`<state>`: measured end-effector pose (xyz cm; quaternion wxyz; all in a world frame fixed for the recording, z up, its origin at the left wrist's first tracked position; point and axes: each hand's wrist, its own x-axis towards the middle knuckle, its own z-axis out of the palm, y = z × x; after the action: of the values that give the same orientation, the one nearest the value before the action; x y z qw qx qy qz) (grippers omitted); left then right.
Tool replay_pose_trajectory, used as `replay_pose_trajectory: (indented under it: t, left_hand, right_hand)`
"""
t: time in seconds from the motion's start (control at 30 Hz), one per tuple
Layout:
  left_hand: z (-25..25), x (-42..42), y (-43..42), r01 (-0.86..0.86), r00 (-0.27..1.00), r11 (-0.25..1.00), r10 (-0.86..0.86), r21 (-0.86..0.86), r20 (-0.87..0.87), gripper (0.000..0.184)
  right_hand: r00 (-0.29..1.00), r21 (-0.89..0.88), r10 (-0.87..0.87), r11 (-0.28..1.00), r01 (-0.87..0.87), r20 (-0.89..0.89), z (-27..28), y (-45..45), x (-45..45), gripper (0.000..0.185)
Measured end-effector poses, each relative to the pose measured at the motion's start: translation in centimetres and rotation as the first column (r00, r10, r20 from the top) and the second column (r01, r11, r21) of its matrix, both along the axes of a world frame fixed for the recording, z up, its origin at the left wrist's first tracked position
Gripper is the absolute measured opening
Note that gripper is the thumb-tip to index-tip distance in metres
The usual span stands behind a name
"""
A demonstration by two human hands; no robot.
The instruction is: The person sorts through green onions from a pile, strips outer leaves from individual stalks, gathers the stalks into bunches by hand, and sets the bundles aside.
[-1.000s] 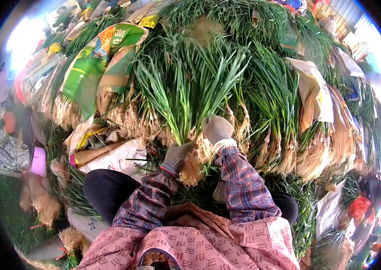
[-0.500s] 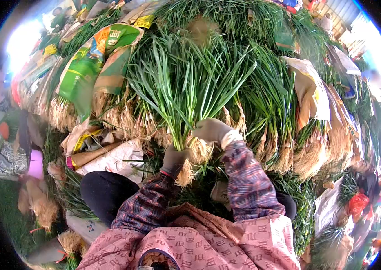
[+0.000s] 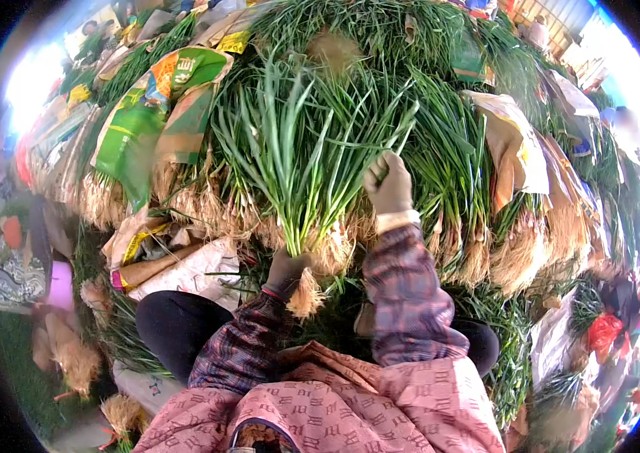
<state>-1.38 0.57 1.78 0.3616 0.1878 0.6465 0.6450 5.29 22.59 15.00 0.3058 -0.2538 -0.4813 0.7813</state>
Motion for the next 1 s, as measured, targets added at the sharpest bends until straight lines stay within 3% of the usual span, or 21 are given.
replay_pose_trajectory:
  t: [0.07,0.1,0.13,0.17,0.2,0.23,0.27,0.3,0.33,0.37,0.43,0.5,0.53,0.57,0.63,0.67,0.7,0.8,0.83,0.93,1.0]
  left_hand:
    - [-1.9,-1.2,0.0,0.178,0.948,0.959,-0.227,0.221,0.222,0.024]
    - [-2.5,-1.7,0.0,0.242,0.883,0.909,-0.351,0.341,0.311,0.025]
    - [0.9,-2.1,-0.2,0.307,0.857,0.930,-0.363,0.204,0.365,0.027]
    - [4.3,-2.5,-0.4,0.379,0.826,0.923,-0.373,0.073,0.422,0.031]
    - [2.9,-2.6,-0.2,0.362,0.756,0.890,-0.454,0.277,0.472,0.032]
    - [1.5,-2.9,0.0,0.316,0.680,0.826,-0.541,0.467,0.496,0.033]
    - [2.1,-3.8,0.0,0.450,0.626,0.757,-0.646,0.474,0.437,0.031]
    - [2.2,-3.7,-0.1,0.356,0.590,0.799,-0.594,0.485,0.547,0.030]
    - [2.5,-3.4,-0.8,0.278,0.477,0.779,-0.620,0.563,0.623,0.030]
    - [3.8,-3.0,-1.4,0.184,0.352,0.761,-0.642,0.623,0.681,0.030]
    - [4.2,-3.4,-1.7,0.053,0.155,0.725,-0.685,0.687,0.712,0.032]
    - [6.1,-3.1,-2.4,0.000,0.144,0.720,-0.686,0.694,0.713,0.030]
    - [6.7,-3.2,-2.5,-0.024,0.138,0.717,-0.688,0.697,0.712,0.029]
    - [6.7,-3.5,-2.2,-0.001,0.307,0.706,-0.674,0.708,0.672,0.026]
    - [7.8,-3.4,-2.8,0.049,0.255,0.686,-0.711,0.726,0.655,0.025]
    - [7.7,-3.5,-2.9,0.050,0.188,0.660,-0.744,0.750,0.642,0.024]
    - [7.5,-3.2,-3.0,-0.032,0.252,0.694,-0.691,0.720,0.677,0.024]
    - [7.4,-3.4,-2.9,-0.020,0.219,0.692,-0.701,0.722,0.678,0.023]
    - [7.1,-3.5,-2.6,-0.025,0.156,0.669,-0.732,0.743,0.664,0.023]
    - [7.2,-3.0,-2.0,-0.077,0.094,0.668,-0.734,0.740,0.673,0.022]
    - [7.3,-2.6,-1.6,-0.092,0.115,0.627,-0.765,0.773,0.634,0.022]
  right_hand:
    - [0.968,0.492,0.231,0.834,-0.250,0.102,0.2,-0.6,4.0,0.032]
    - [0.917,0.394,0.362,0.828,-0.398,0.167,1.1,-2.5,6.4,0.035]
    - [0.729,0.306,0.576,0.666,-0.681,0.369,-1.5,-2.5,8.5,0.034]
    - [0.445,0.205,0.713,0.401,-0.893,0.541,-4.0,-2.6,10.5,0.036]
    - [-0.112,-0.265,0.434,0.310,-0.913,0.894,-0.2,-6.3,11.0,0.036]
    - [-0.266,-0.296,0.296,0.060,-0.953,0.917,-5.4,-6.1,13.9,0.040]
    - [-0.500,-0.501,-0.048,-0.021,-0.865,0.865,-6.7,-8.7,14.1,0.038]
    - [-0.394,-0.395,-0.041,-0.043,-0.918,0.918,-7.3,-8.6,14.2,0.039]
    - [-0.262,-0.273,0.098,0.137,-0.952,0.960,-7.4,-7.7,14.4,0.039]
    - [-0.101,-0.167,0.211,0.323,-0.932,0.972,-1.4,-8.2,11.3,0.041]
    - [0.307,0.279,-0.017,0.467,-0.839,0.952,-2.6,-6.5,8.5,0.049]
    - [0.773,0.784,-0.225,0.381,-0.491,0.594,-3.2,-5.3,5.7,0.052]
    - [0.763,0.775,-0.251,0.432,-0.462,0.595,-2.9,-5.2,4.2,0.053]
    - [0.752,0.763,-0.276,0.481,-0.431,0.599,-1.9,-5.6,2.4,0.053]
    - [0.729,0.612,-0.094,0.621,-0.489,0.678,-0.8,-6.3,-0.3,0.060]
    - [0.711,0.671,-0.160,0.520,-0.529,0.685,-1.0,-7.0,-1.1,0.061]
    - [0.693,0.713,-0.228,0.414,-0.566,0.683,-1.1,-7.9,-1.7,0.062]
    - [0.584,0.651,-0.289,0.375,-0.660,0.759,-1.3,-9.9,-2.3,0.053]
    - [0.658,0.732,-0.321,0.331,-0.596,0.681,-2.1,-10.0,-2.0,0.034]
    - [0.849,0.945,-0.414,0.151,-0.290,0.327,-5.8,-9.6,-2.3,0.018]
    - [0.824,0.871,-0.354,0.389,-0.301,0.443,-5.7,-9.8,-2.1,0.018]
